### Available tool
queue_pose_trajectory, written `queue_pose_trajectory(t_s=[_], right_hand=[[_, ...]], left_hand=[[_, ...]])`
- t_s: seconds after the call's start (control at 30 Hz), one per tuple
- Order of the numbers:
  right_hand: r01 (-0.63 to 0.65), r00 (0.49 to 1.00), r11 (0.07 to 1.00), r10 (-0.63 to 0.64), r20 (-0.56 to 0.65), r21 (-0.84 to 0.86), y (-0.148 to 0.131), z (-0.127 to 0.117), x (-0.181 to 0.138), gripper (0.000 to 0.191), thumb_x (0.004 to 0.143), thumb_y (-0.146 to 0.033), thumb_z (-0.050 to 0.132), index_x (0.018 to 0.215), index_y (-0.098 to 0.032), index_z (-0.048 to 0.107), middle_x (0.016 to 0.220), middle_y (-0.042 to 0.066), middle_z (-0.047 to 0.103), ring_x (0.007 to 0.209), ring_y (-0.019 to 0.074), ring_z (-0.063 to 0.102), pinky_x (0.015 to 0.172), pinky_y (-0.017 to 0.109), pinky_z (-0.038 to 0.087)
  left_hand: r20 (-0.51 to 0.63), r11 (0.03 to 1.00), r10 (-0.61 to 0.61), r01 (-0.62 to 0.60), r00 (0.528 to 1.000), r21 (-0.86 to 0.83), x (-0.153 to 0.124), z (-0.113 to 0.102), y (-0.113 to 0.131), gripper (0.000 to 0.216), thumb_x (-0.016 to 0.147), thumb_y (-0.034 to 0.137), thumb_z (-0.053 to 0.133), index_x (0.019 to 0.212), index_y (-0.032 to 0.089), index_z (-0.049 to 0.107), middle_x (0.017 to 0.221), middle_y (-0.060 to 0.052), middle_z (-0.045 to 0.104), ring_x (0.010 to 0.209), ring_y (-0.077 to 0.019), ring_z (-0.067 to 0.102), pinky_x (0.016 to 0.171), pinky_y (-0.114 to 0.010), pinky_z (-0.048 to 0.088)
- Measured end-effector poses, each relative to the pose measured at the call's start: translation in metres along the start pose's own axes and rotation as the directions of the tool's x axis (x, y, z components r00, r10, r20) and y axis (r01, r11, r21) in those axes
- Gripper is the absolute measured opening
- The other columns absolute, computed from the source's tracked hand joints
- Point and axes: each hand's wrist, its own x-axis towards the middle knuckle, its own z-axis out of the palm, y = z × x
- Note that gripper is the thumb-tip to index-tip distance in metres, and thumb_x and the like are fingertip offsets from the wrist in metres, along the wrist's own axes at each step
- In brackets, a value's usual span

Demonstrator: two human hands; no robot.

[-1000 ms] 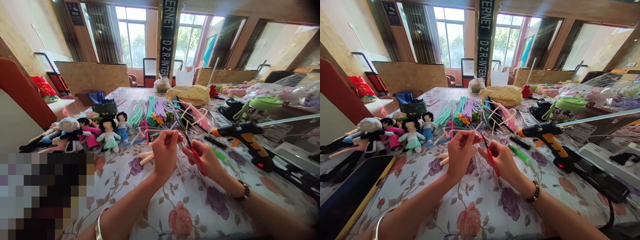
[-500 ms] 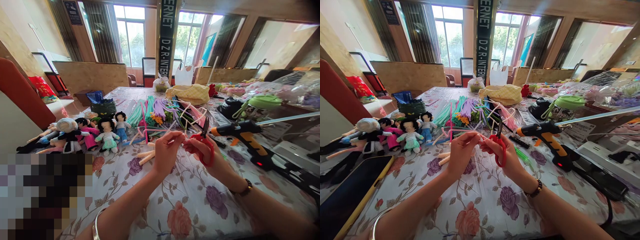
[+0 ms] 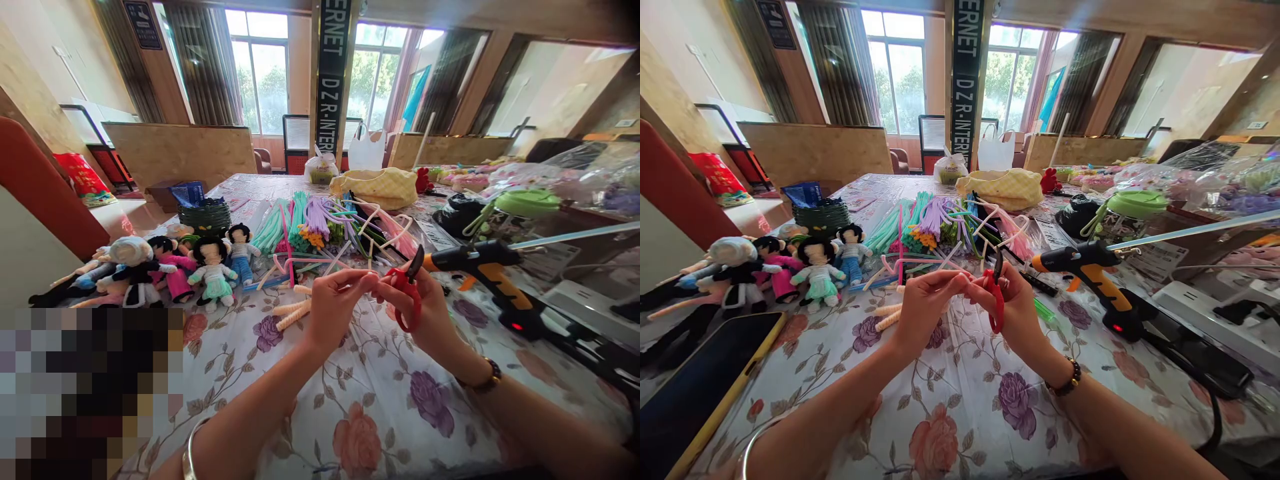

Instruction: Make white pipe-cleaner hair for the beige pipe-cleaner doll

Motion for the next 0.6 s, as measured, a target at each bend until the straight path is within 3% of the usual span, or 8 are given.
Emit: queue_pose_trajectory(t_s=[0.17, 0.23, 0.37, 0.6], right_hand=[[0.037, 0.999, 0.998, -0.038, -0.019, -0.049, -0.001, 0.002, -0.001, 0.032, 0.071, -0.039, 0.072, 0.072, -0.023, 0.044, 0.071, -0.001, 0.064, 0.059, 0.0126, 0.060, 0.050, 0.025, 0.047], [0.055, 0.998, 0.994, -0.058, -0.034, -0.090, -0.002, 0.002, -0.001, 0.032, 0.072, -0.041, 0.070, 0.070, -0.023, 0.043, 0.067, -0.002, 0.061, 0.060, 0.0133, 0.060, 0.053, 0.026, 0.048], [0.056, 0.998, 0.966, -0.064, -0.022, -0.253, 0.003, -0.002, 0.001, 0.036, 0.071, -0.047, 0.070, 0.068, -0.023, 0.043, 0.061, -0.003, 0.055, 0.048, 0.0094, 0.045, 0.043, 0.024, 0.037], [0.141, 0.988, 0.803, -0.151, 0.032, -0.579, 0.010, -0.006, 0.001, 0.042, 0.071, -0.049, 0.069, 0.060, -0.021, 0.040, 0.050, -0.007, 0.037, 0.047, 0.0080, 0.033, 0.044, 0.023, 0.028]], left_hand=[[0.015, 1.000, 0.014, -0.013, 1.000, -0.013, 0.000, 0.000, 0.001, 0.018, 0.073, 0.034, 0.068, 0.073, 0.016, 0.073, 0.072, -0.005, 0.070, 0.066, -0.0133, 0.063, 0.067, -0.026, 0.051], [-0.037, 0.997, -0.012, 0.009, 0.999, -0.080, 0.001, 0.000, 0.001, 0.017, 0.071, 0.033, 0.071, 0.072, 0.016, 0.074, 0.072, -0.004, 0.071, 0.066, -0.0125, 0.063, 0.070, -0.026, 0.052], [-0.115, 0.957, -0.113, 0.077, 0.987, -0.280, 0.004, 0.001, 0.002, 0.018, 0.064, 0.032, 0.076, 0.072, 0.016, 0.074, 0.071, -0.003, 0.071, 0.063, -0.0110, 0.064, 0.073, -0.027, 0.053], [-0.116, 0.912, -0.190, 0.132, 0.975, -0.388, 0.005, 0.000, 0.005, 0.018, 0.063, 0.032, 0.077, 0.071, 0.016, 0.075, 0.069, -0.003, 0.071, 0.061, -0.0097, 0.065, 0.073, -0.025, 0.053]])
